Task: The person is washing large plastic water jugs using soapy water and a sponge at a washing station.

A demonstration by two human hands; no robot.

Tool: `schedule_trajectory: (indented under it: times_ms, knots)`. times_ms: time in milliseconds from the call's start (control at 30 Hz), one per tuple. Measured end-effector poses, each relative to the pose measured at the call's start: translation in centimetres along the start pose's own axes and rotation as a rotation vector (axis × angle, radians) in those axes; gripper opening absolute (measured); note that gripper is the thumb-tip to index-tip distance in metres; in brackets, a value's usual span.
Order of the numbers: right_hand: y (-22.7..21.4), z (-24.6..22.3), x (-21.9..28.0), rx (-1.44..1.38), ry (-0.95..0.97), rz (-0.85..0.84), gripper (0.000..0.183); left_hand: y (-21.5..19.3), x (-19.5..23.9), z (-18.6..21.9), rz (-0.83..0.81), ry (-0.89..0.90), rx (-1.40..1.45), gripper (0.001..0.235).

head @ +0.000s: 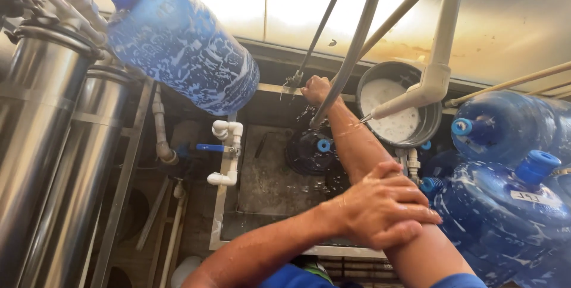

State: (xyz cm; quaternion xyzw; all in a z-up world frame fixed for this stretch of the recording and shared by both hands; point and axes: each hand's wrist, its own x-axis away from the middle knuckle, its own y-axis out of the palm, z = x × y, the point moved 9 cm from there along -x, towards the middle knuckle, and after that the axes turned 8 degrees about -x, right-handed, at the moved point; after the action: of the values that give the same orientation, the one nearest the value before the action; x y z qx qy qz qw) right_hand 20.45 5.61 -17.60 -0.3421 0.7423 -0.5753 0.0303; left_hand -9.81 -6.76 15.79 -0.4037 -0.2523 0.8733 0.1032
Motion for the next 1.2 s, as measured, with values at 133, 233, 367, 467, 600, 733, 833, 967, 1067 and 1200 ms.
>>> schedule_trajectory:
  times_ms: [133, 233, 367, 467, 600, 733, 833, 967, 1067, 1200]
  knots:
    - [-1.4, -1.5, 4.4, -0.13, 0.163, -0.109, 0.035, 0.6, 0.1, -2.5, 0.076, 0.02, 0.008, 0.035]
    - [-0.6, -1.7, 2.7, -0.02, 0.082, -0.125, 0.033, 0.3, -0.7, -4.8, 0.071, 0.031, 0.077, 0.035]
    - [1.0, 1.1, 1.4, -0.093, 0.078, -0.116, 0.036, 1.5, 1.3, -13.3, 0.108, -0.047, -0.11, 0.026]
    - [1.7, 1.9, 1.5, 0.047, -0.029, -0.03, 0.036, -1.6, 3.3, -18.1, 0.242, -0.165, -0.295, 0.023]
    - [-0.1, -0.4, 1.3, 0.002, 0.035, 0.185, 0.035, -2.8, 2.8, -23.6, -0.103, -0.796, -0.422, 0.025]
    - [0.1, 0.1, 1.5, -0.053, 0.105, 0.318, 0.036, 6.2, 2.3, -29.8, 0.053, -0.538, -0.17, 0.027]
    - [1.9, -0.1, 0.4, -0.116, 0.016, 0.019, 0.03, 6.9, 0.5, -25.3, 0.172, -0.46, -0.606, 0.03]
    - [-0.6, -2.4, 4.3, -0.229, 0.108, -0.079, 0.035, 3.1, 0.0, -19.1, 0.307, -0.561, -0.25, 0.023]
    - [-1.1, -3.6, 5.7, -0.212, 0.079, -0.079, 0.034, 2.2, -1.9, -11.0, 0.055, -0.586, -0.109, 0.028]
    - [-1.4, -5.0, 8.2, -0.205, 0.101, -0.152, 0.038, 4.9, -2.3, -4.4, -0.198, -0.501, -0.126, 0.045]
